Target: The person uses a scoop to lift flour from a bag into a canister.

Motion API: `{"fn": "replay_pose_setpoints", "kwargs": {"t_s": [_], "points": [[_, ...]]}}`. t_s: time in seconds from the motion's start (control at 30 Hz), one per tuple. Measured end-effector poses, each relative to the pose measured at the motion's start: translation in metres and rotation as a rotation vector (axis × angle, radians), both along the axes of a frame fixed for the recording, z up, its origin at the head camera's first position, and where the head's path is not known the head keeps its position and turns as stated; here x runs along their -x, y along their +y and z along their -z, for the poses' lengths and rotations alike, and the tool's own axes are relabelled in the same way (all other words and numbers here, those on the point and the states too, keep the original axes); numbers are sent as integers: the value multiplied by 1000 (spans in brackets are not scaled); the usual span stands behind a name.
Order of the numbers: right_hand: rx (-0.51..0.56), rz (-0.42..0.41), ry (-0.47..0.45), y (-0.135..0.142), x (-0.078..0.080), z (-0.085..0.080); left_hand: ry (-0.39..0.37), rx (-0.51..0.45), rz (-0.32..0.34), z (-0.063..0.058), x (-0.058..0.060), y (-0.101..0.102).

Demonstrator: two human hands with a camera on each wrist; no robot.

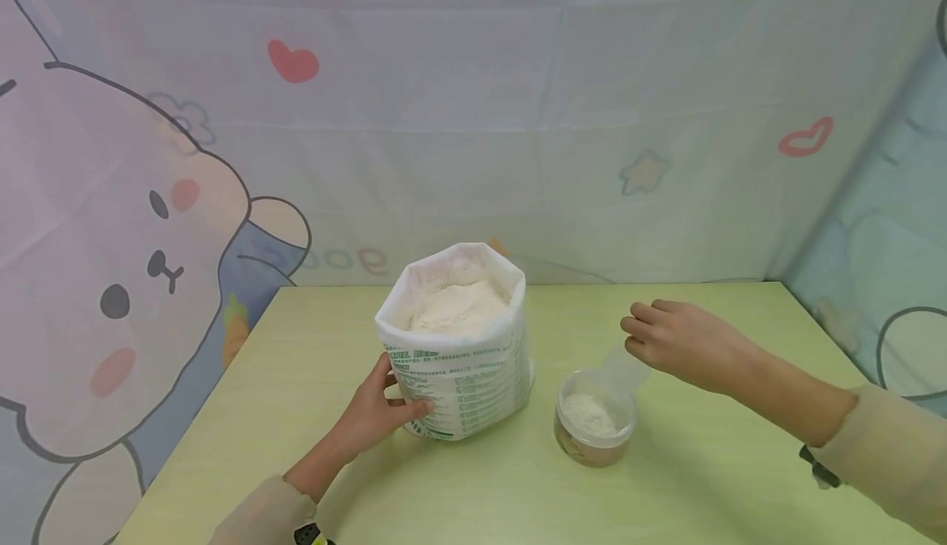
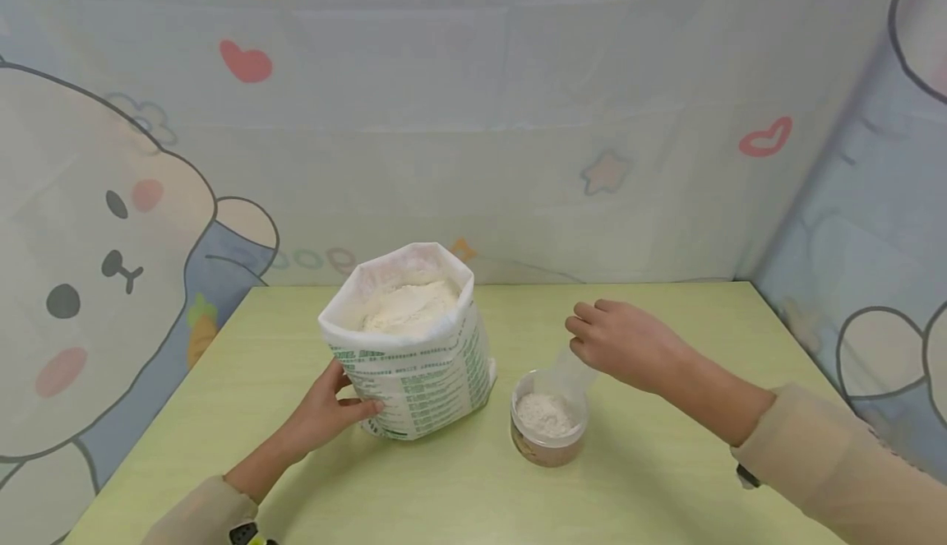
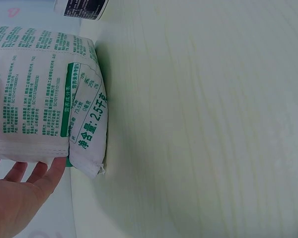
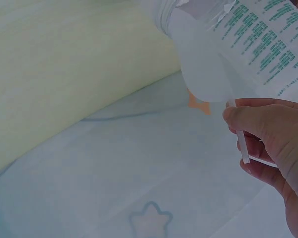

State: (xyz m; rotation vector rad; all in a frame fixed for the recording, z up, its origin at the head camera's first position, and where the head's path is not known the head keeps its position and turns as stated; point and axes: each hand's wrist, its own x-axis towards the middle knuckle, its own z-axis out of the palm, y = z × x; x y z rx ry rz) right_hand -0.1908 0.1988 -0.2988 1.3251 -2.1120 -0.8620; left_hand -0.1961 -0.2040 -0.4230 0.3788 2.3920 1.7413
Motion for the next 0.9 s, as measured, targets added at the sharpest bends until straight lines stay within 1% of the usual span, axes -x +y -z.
{"fn": "replay_pose_setpoints", "kwargs": {"t_s": [0.23, 0.4, 0.9], "points": [[-22, 25, -2, -1, 1, 2, 1, 8, 0, 1, 0, 0], [-22, 16, -5, -3, 0, 1, 4, 11, 3, 2, 1, 0], [-60, 45, 14, -11, -4, -2, 10, 3, 12, 2, 0, -1]]}}
